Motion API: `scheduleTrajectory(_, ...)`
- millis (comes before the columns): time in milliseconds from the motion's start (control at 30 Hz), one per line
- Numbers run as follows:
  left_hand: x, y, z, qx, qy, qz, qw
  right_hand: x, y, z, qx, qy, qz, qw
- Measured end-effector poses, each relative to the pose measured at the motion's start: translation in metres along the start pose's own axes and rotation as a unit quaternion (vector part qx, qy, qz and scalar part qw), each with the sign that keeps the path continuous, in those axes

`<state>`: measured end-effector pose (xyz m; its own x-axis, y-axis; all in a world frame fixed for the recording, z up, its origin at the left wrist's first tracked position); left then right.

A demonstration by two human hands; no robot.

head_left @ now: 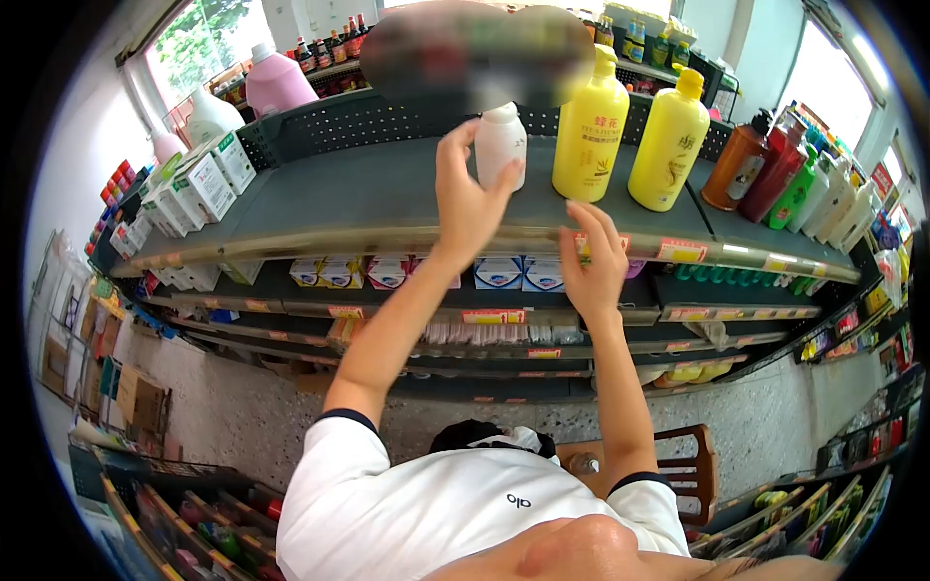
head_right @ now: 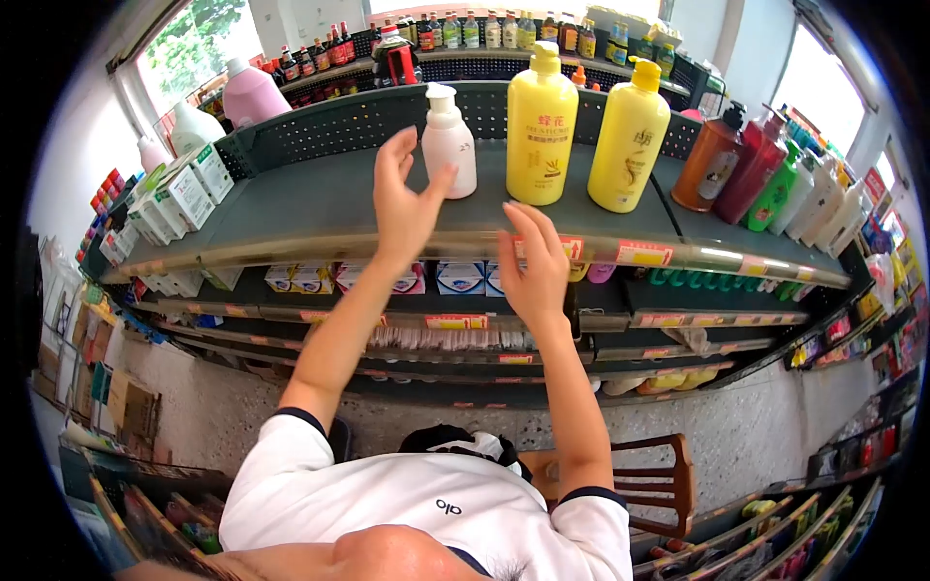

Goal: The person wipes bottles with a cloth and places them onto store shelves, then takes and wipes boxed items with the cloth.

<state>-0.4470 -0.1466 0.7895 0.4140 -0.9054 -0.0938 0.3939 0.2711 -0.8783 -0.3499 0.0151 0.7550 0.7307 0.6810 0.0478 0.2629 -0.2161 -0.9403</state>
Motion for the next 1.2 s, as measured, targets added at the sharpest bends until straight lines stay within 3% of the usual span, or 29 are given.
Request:
scheduleTrajectory(67,0.006,0.037,0.027,0.035,0.089,-0.048,0.994,0.028,0.019,0.002,-0.002,0.02,0.033,0.999)
scheduleTrajectory(133,0.006,0.073,0.062,-0.044,0.106,-0.126,0.985,0.057,0.044,0.007,-0.018,0.048,0.048,0.998)
scheduleTrajectory(233,-0.014,0.14,0.083,0.078,0.207,-0.296,0.929,0.099,0.091,0.023,-0.085,0.078,0.051,0.992)
scheduleTrajectory(300,-0.028,0.189,0.084,0.177,0.262,-0.392,0.864,0.135,0.124,0.025,-0.132,0.151,0.047,0.979)
scheduleTrajectory(367,-0.041,0.232,0.085,0.192,0.243,-0.453,0.836,0.172,0.159,0.026,-0.2,0.192,0.052,0.959)
scheduleTrajectory(567,-0.059,0.399,0.078,0.332,0.227,-0.622,0.672,0.283,0.286,0.018,-0.404,0.304,0.107,0.856)
scheduleTrajectory(633,-0.055,0.458,0.074,0.363,0.21,-0.654,0.629,0.311,0.327,0.01,-0.482,0.34,0.125,0.798)
scheduleTrajectory(700,-0.05,0.515,0.069,0.363,0.179,-0.703,0.585,0.333,0.372,0.005,-0.555,0.355,0.142,0.738)
scheduleTrajectory(767,-0.046,0.576,0.056,0.339,0.148,-0.748,0.551,0.347,0.425,0.005,-0.567,0.378,0.126,0.721)
scheduleTrajectory(867,-0.042,0.644,0.05,0.262,0.089,-0.786,0.553,0.358,0.488,0.006,-0.618,0.376,0.107,0.682)
scheduleTrajectory(900,-0.041,0.67,0.042,0.281,0.067,-0.806,0.517,0.355,0.515,0.009,-0.618,0.39,0.088,0.677)
scheduleTrajectory(1000,-0.041,0.737,0.035,0.252,0.017,-0.816,0.521,0.354,0.566,0.021,-0.642,0.39,0.059,0.658)
scheduleTrajectory(1033,-0.042,0.764,0.027,0.28,0.011,-0.827,0.486,0.354,0.582,0.024,-0.675,0.378,0.06,0.632)
scheduleTrajectory(1133,-0.04,0.829,0.008,0.281,-0.017,-0.821,0.497,0.349,0.622,0.038,-0.654,0.395,0.05,0.643)
scheduleTrajectory(1167,-0.039,0.848,0.005,0.256,-0.01,-0.802,0.539,0.35,0.632,0.038,-0.682,0.378,0.057,0.623)
scheduleTrajectory(1200,-0.038,0.858,0.004,0.247,-0.007,-0.801,0.546,0.349,0.641,0.038,-0.696,0.371,0.055,0.612)
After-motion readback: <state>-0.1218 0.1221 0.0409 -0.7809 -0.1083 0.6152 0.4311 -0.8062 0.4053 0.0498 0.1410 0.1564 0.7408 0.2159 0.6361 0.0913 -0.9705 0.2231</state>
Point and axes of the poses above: each hand's wrist, its own y-axis away from the middle knuckle, its own x-axis out of the back of the hand, z = x × y, the point moved 3 cm from there along -y, towards the middle knuckle, and after that the axes turned 10 degrees about z, right-handed, at the moved point
